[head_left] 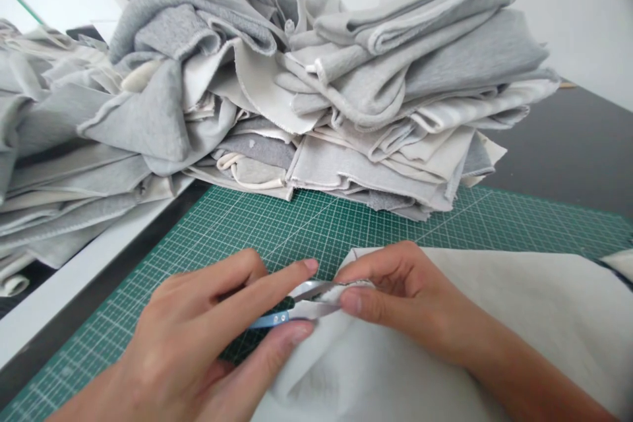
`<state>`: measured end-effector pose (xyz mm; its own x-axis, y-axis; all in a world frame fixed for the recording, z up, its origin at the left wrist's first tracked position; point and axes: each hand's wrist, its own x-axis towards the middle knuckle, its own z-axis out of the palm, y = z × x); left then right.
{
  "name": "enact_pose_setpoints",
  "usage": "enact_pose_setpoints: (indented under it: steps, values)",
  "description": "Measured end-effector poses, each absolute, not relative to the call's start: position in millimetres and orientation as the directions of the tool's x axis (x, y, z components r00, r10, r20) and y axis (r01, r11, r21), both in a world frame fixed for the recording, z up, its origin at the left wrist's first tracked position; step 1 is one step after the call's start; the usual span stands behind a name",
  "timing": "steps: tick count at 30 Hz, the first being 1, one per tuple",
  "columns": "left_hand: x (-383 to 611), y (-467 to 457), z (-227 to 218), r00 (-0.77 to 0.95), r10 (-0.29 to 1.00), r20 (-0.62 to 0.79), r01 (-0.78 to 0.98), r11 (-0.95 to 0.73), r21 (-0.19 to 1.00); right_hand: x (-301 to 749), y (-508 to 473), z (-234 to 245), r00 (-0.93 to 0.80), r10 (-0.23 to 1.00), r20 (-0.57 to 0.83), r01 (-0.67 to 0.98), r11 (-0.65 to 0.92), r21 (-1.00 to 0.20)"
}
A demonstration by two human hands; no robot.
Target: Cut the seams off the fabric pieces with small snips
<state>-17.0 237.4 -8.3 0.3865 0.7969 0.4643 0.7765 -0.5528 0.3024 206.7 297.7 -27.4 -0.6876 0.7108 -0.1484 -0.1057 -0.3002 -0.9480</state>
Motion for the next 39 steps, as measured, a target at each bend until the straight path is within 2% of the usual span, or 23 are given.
enact_pose_setpoints:
  steps: [3,8,12,16,22,26,31,36,39]
  values:
    - [-15.6,234.9,-9.3,0.357,0.792,0.495,0.801,-0.532,0.274,205.9,299.4,-27.7,-0.702,0.696,-0.151,-0.106,-0.311,-0.944]
    - [-19.4,236.1,-10.7,0.483,0.720,0.498,0.784,-0.609,0.120,207.1,301.1,-27.7,-0.736,0.658,-0.159,-0.112,-0.351,-0.930]
    - [-20.7,236.2,-10.2,0.521,0.700,0.489,0.779,-0.624,0.063,209.9,302.3,-26.2,-0.769,0.616,-0.173,-0.109,-0.393,-0.913]
    - [-18.0,234.2,-8.7,0.507,0.740,0.443,0.801,-0.594,0.075,211.7,302.8,-24.0,-0.779,0.600,-0.182,-0.120,-0.427,-0.896]
    - [-18.3,234.2,-11.7,0.527,0.726,0.441,0.784,-0.616,0.078,213.1,301.4,-25.6,-0.786,0.589,-0.189,-0.123,-0.448,-0.885]
    - [-18.7,234.8,-13.6,0.550,0.699,0.457,0.767,-0.639,0.056,214.0,302.1,-28.1,-0.785,0.595,-0.170,-0.124,-0.421,-0.899]
    - [-17.0,232.1,-13.4,0.516,0.746,0.421,0.794,-0.601,0.092,214.6,302.7,-27.0,-0.790,0.590,-0.166,-0.114,-0.409,-0.906]
    - [-18.4,234.3,-17.5,0.506,0.692,0.516,0.738,-0.656,0.156,213.8,301.9,-26.1,-0.784,0.598,-0.163,-0.137,-0.423,-0.895]
    - [-18.2,235.7,-18.6,0.490,0.694,0.527,0.737,-0.653,0.174,213.6,301.7,-26.4,-0.786,0.599,-0.155,-0.146,-0.424,-0.894]
